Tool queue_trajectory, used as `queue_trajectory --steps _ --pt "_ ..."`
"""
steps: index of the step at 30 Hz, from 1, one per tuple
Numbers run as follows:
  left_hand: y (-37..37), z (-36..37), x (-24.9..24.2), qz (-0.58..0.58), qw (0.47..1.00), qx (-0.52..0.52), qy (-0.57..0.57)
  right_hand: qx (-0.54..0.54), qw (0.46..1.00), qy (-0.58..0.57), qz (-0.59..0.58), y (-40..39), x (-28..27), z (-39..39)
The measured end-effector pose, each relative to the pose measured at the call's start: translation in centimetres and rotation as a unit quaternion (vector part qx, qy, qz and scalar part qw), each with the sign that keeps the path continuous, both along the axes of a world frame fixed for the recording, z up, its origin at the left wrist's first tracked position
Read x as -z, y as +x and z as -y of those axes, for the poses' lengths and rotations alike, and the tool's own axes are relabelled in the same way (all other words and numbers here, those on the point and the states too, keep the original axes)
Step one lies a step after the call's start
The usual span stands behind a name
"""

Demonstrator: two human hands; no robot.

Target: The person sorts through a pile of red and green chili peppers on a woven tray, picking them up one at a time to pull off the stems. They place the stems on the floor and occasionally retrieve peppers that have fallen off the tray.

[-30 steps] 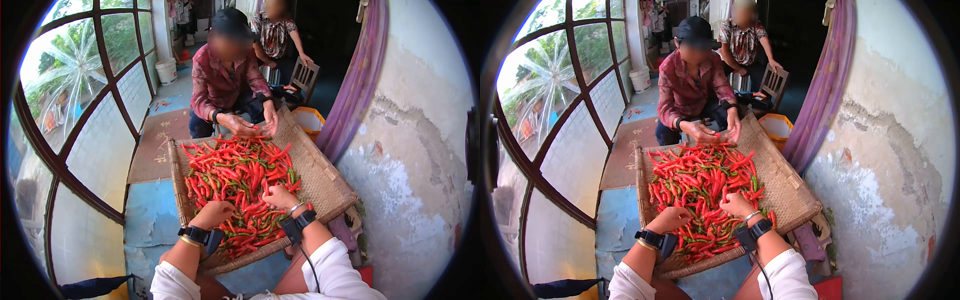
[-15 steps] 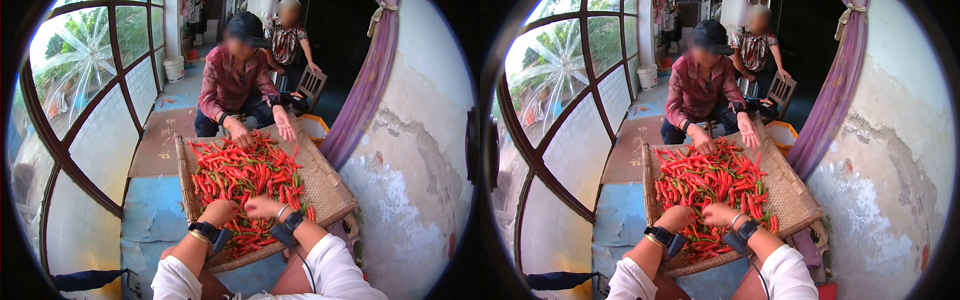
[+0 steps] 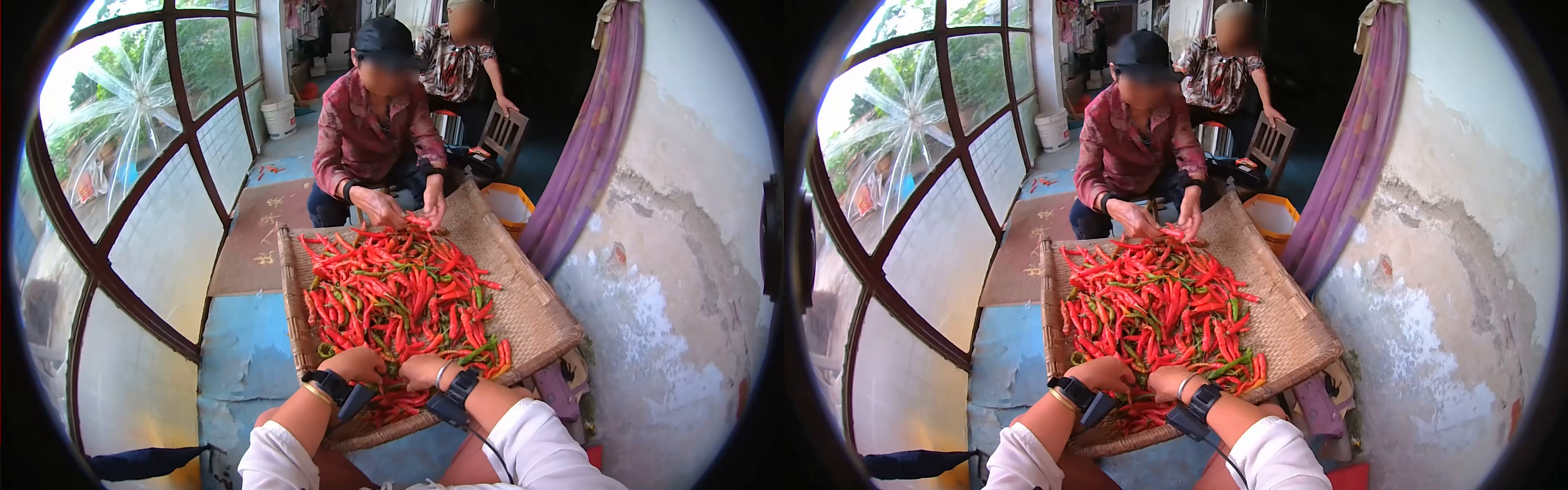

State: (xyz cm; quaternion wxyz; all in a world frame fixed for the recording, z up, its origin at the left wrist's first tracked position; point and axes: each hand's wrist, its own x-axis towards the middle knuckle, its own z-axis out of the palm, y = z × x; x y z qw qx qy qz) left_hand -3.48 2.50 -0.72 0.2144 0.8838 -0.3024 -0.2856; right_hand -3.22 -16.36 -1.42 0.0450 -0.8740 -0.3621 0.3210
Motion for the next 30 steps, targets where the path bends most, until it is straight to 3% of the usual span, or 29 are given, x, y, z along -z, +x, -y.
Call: queue_trajectory --steps 3,5,6,9,12,15,18,21,23,24,26,30 --pt "0.0 0.4 -0.1 -0.017 1.000 0.024 0.008 0.005 0.999 0.038 0.038 -0.1 -0.6 0.1" --pt "-0.4 0.7 -0.3 0.004 0.994 0.027 -0.108 0.017 0.995 0.073 0.059 0.0 -0.8 0.1" --pt "-0.5 0.9 -0.4 0.002 0.994 0.027 -0.107 0.014 0.991 0.110 0.070 0.2 -0.7 0.1" --pt "-0.6 1.4 -1.1 -0.043 0.994 -0.021 -0.101 -0.002 0.982 0.166 0.085 1.0 -0.9 0.9" --pt "-0.6 1.6 -2.1 -0.038 0.994 -0.055 -0.086 0.077 0.954 0.286 0.040 1.2 -2.6 1.9" --pt "-0.6 1.5 -2.8 -0.110 0.977 -0.110 -0.149 0.112 0.923 0.364 0.057 1.4 -3.1 2.9" --pt "-0.5 1.3 -1.8 -0.150 0.960 -0.136 -0.193 0.121 0.914 0.383 0.061 1.4 -3.5 3.7" --pt "-0.7 1.2 -1.3 -0.105 0.962 -0.110 -0.226 0.134 0.913 0.382 0.048 1.4 -4.7 4.2" --pt "-0.8 1.3 -1.5 -0.098 0.967 -0.094 -0.214 0.253 0.898 0.352 -0.068 1.2 -5.6 4.4" --pt "-0.8 1.2 -1.4 -0.098 0.967 -0.095 -0.214 0.253 0.899 0.352 -0.069 1.2 -5.7 4.4" --pt "-0.7 1.1 -1.0 -0.121 0.966 -0.082 -0.212 0.303 0.852 0.423 -0.065 1.2 -5.7 4.5" --pt "-0.5 1.2 -1.3 -0.135 0.962 -0.112 -0.207 0.313 0.828 0.460 -0.071 1.9 -4.3 4.8"
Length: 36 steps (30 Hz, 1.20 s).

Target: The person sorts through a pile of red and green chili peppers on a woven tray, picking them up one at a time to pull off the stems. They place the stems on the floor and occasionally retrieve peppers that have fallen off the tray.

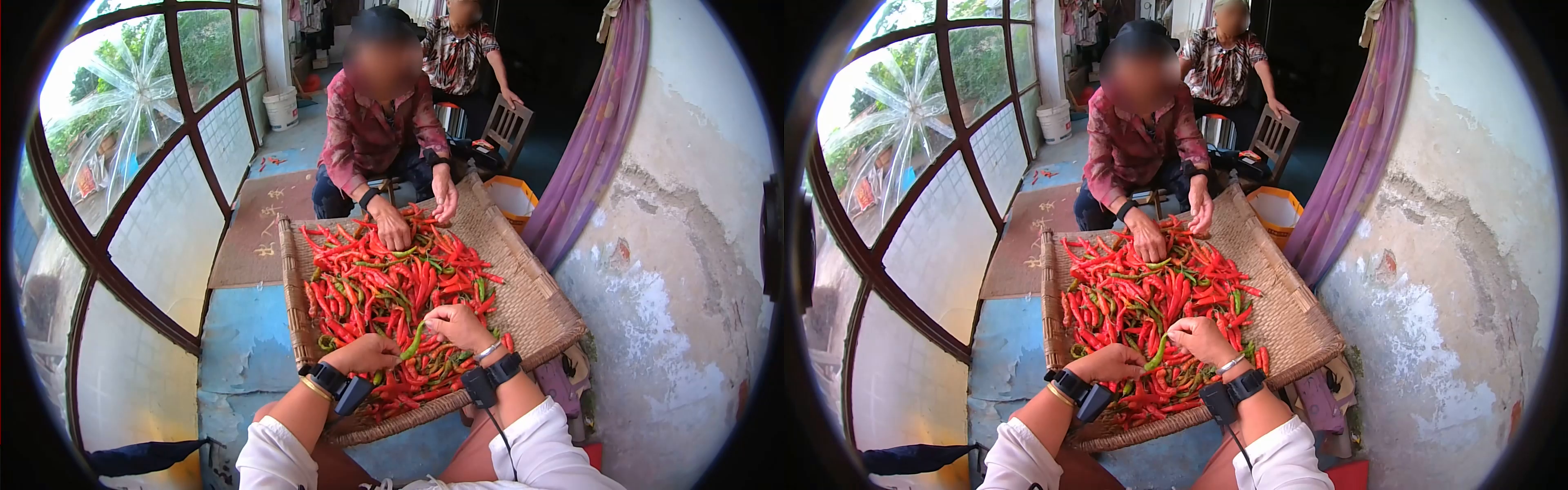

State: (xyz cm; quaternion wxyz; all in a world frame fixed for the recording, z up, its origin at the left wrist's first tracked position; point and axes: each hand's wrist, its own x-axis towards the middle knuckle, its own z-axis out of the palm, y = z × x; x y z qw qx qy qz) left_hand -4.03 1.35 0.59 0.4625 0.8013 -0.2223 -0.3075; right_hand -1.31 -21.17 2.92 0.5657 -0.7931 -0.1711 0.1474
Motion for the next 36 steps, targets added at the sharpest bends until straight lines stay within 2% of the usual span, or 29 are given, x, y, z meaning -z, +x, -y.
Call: queue_trajectory --steps 3,5,6,8,9,12,15,17,20,21,23,24,25,27,29,30,31,33,35,36 --pt "-0.1 0.1 -1.0 -0.020 0.999 -0.007 0.034 0.012 0.999 0.035 -0.031 -0.1 0.1 -0.1" --pt "-0.1 0.2 -1.2 -0.008 0.999 -0.021 0.033 0.031 0.977 0.166 -0.131 -0.3 0.1 -0.3" --pt "-0.2 0.2 -1.1 -0.008 0.999 -0.021 0.033 0.031 0.977 0.166 -0.131 -0.4 0.2 -0.5" --pt "-0.2 0.3 -1.0 -0.009 0.998 -0.056 -0.021 0.033 0.936 0.280 -0.212 -0.6 0.6 -1.0" --pt "-0.3 0.3 -1.3 -0.008 0.998 -0.055 -0.021 0.034 0.936 0.281 -0.211 -0.7 0.7 -1.3" --pt "-0.5 0.4 -1.9 -0.048 0.996 -0.075 -0.020 -0.070 0.961 0.155 -0.220 -1.1 0.9 -2.0" --pt "-0.4 0.2 -1.3 -0.028 0.998 -0.052 -0.037 -0.116 0.954 0.129 -0.243 -1.3 1.5 -2.4" --pt "-0.5 0.4 -1.5 -0.036 0.998 -0.053 -0.026 -0.110 0.955 0.127 -0.245 -1.3 1.6 -2.4" --pt "-0.6 0.5 -1.6 -0.036 0.997 -0.071 0.010 -0.010 0.959 0.159 -0.236 -1.1 1.1 -2.2" --pt "-0.6 0.5 -1.4 -0.035 0.997 -0.071 0.009 -0.010 0.959 0.158 -0.236 -0.9 1.2 -1.9" --pt "-0.7 0.4 -0.4 0.012 0.997 -0.075 -0.012 0.018 0.958 0.147 -0.246 -0.4 1.4 -1.2" --pt "-0.7 0.4 -0.2 0.015 0.997 -0.075 -0.013 0.003 0.968 0.091 -0.234 -0.4 1.3 -1.1" --pt "-0.7 0.4 0.0 0.020 0.996 -0.086 -0.023 0.003 0.969 0.091 -0.230 -0.4 1.5 -1.1" --pt "-0.8 0.5 0.0 0.034 0.994 -0.096 -0.037 -0.092 0.982 -0.047 -0.159 -0.5 2.1 -1.1" --pt "-0.9 0.4 -0.9 0.083 0.990 -0.111 -0.005 -0.114 0.978 -0.114 -0.132 -0.7 2.2 -1.5" --pt "-1.0 0.5 -1.5 0.046 0.992 -0.118 -0.002 -0.120 0.974 -0.191 -0.037 -0.8 2.5 -1.7" --pt "-1.1 0.5 -1.4 0.051 0.992 -0.116 -0.002 -0.150 0.967 -0.208 0.007 -0.8 2.5 -1.6" --pt "-1.0 0.5 -1.1 0.057 0.992 -0.114 -0.022 -0.160 0.967 -0.180 -0.086 -1.3 1.7 -2.1" --pt "-1.3 0.4 -1.1 0.039 0.993 -0.103 -0.043 -0.180 0.966 -0.162 -0.092 -1.4 1.8 -2.2" --pt "-1.2 0.3 -1.1 0.048 0.996 -0.078 -0.003 -0.200 0.961 -0.169 -0.085 -1.5 1.0 -2.3"
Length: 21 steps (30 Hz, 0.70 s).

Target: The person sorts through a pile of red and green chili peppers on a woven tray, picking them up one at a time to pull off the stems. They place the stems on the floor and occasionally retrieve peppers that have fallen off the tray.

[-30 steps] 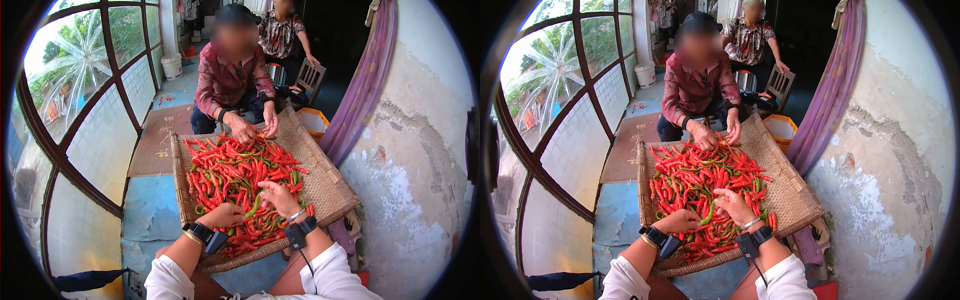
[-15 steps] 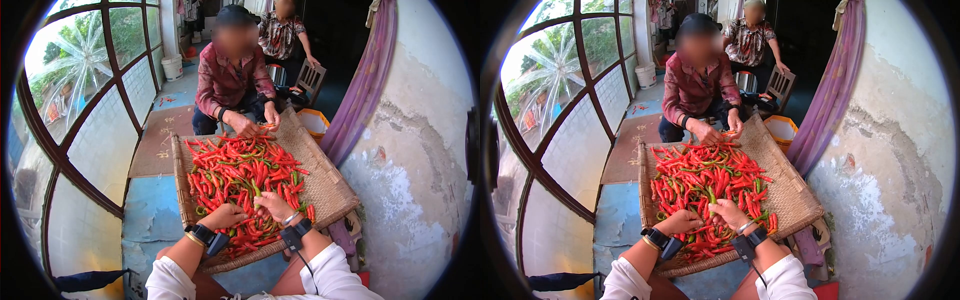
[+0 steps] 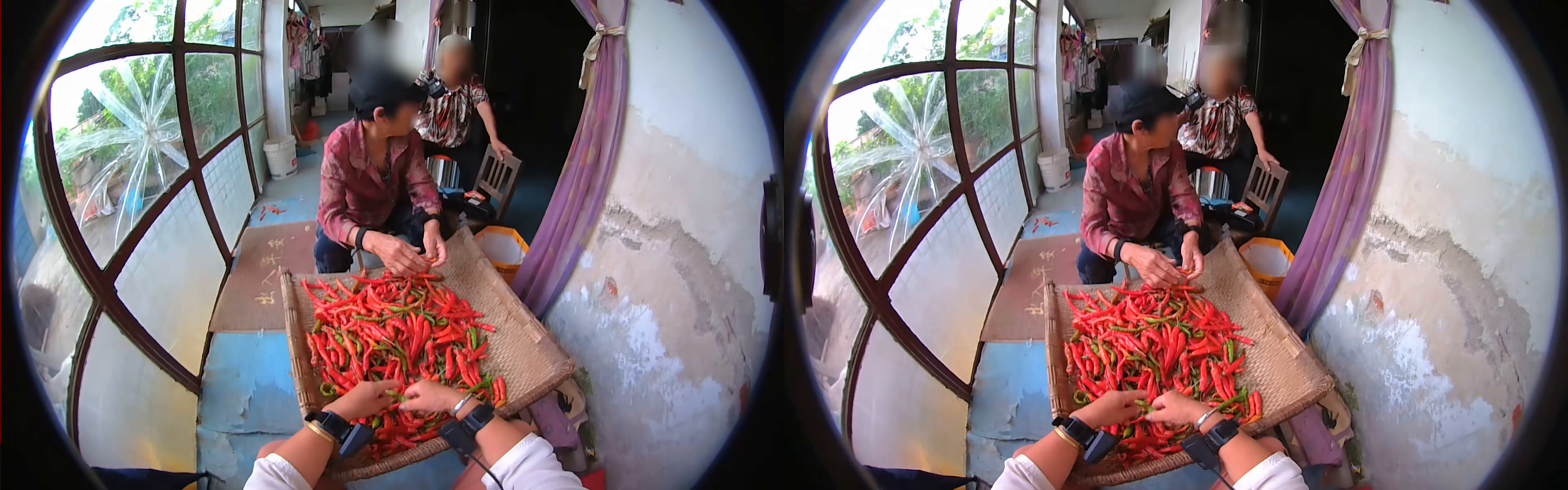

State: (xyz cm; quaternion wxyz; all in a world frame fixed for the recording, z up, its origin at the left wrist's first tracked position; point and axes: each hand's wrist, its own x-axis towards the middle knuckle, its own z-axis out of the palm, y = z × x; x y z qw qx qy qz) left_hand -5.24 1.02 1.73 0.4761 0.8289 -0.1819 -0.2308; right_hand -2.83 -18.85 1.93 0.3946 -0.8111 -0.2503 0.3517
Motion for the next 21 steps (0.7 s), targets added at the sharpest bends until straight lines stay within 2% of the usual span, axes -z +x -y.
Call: queue_trajectory --steps 1,5,7,13,15,19,21 --pt "-0.1 -0.1 -0.2 0.005 0.999 0.023 0.042 -0.011 1.000 0.017 -0.012 0.3 1.2 0.1" --pt "0.1 0.0 -0.8 -0.004 0.996 0.062 0.058 -0.031 0.999 0.043 0.003 0.2 0.8 0.2" --pt "0.1 -0.2 -0.4 0.093 0.992 0.062 0.056 -0.033 0.998 0.058 0.013 0.2 1.0 0.4" --pt "0.2 -0.2 -0.1 0.114 0.988 0.068 0.083 0.004 0.998 0.070 0.009 0.1 -0.1 1.1" --pt "0.1 -0.1 -0.2 0.091 0.991 0.056 0.082 0.024 0.999 0.024 -0.041 0.1 -1.2 1.3" --pt "0.1 -0.1 -0.5 0.053 0.994 0.043 0.084 0.020 0.999 0.040 0.000 0.2 -0.8 1.6" --pt "0.2 -0.1 -0.5 0.015 0.997 0.022 0.073 0.028 0.999 0.041 -0.020 0.4 -1.4 2.1"
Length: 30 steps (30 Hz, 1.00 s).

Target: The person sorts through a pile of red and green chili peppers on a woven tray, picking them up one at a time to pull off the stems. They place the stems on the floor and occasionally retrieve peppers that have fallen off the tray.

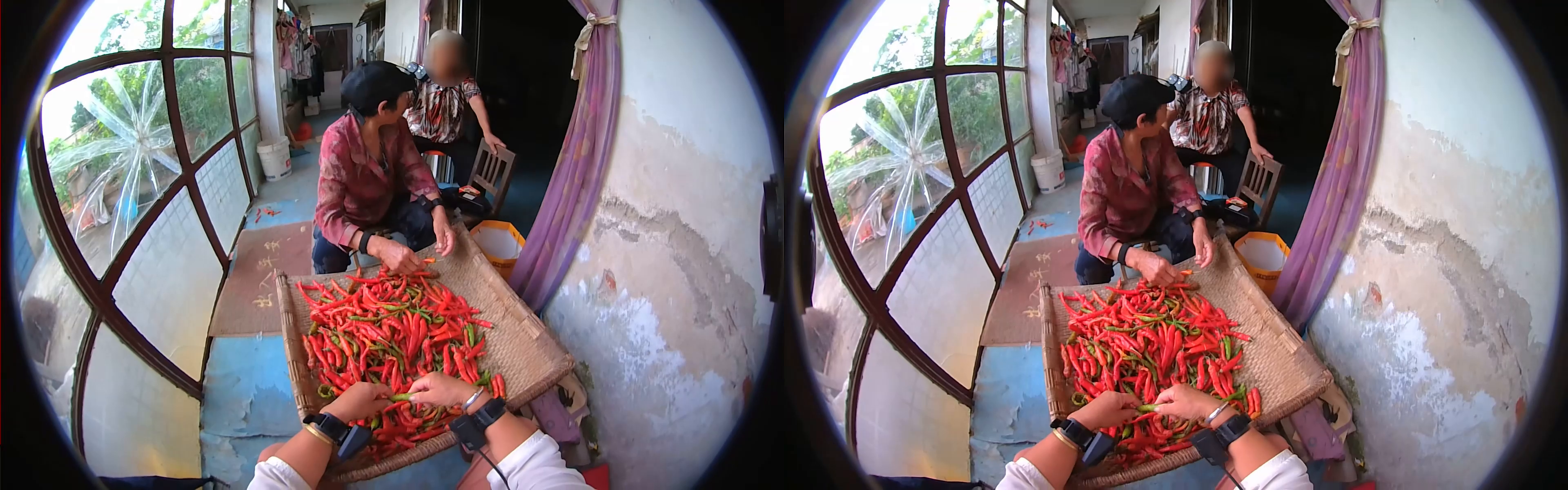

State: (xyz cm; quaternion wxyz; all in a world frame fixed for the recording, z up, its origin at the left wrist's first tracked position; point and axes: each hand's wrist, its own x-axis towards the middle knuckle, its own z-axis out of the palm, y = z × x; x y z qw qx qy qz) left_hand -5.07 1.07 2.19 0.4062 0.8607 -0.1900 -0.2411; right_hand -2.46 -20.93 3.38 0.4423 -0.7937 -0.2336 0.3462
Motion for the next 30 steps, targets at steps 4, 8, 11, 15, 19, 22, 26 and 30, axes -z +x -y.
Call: queue_trajectory --steps 4,8,11,15,19,22,26,30 --pt "0.3 -0.6 1.6 0.118 0.993 -0.002 0.022 0.051 0.997 0.045 -0.045 1.1 -0.1 2.3" --pt "0.3 -0.4 0.9 0.102 0.994 -0.027 -0.003 0.079 0.996 0.015 -0.044 2.2 -0.5 3.8" --pt "0.4 -0.2 0.7 0.058 0.996 -0.043 -0.046 0.075 0.996 0.042 -0.008 4.5 -1.5 2.8" --pt "0.1 0.0 0.5 -0.003 0.989 -0.094 -0.117 0.221 0.933 0.283 -0.022 7.2 -5.7 -1.7" --pt "0.6 -0.1 1.2 -0.083 0.938 -0.169 -0.290 0.223 0.937 0.139 0.230 7.5 -3.8 -4.0" --pt "0.6 -0.2 0.3 -0.116 0.909 -0.189 -0.353 0.049 0.957 0.053 0.280 4.9 -1.0 -4.2" --pt "0.6 -0.3 0.5 -0.115 0.901 -0.180 -0.379 0.032 0.958 0.075 0.276 1.0 0.1 -4.3" --pt "0.0 -0.4 -0.8 -0.145 0.881 -0.149 -0.426 0.055 0.963 0.130 0.231 0.3 2.7 -4.2"
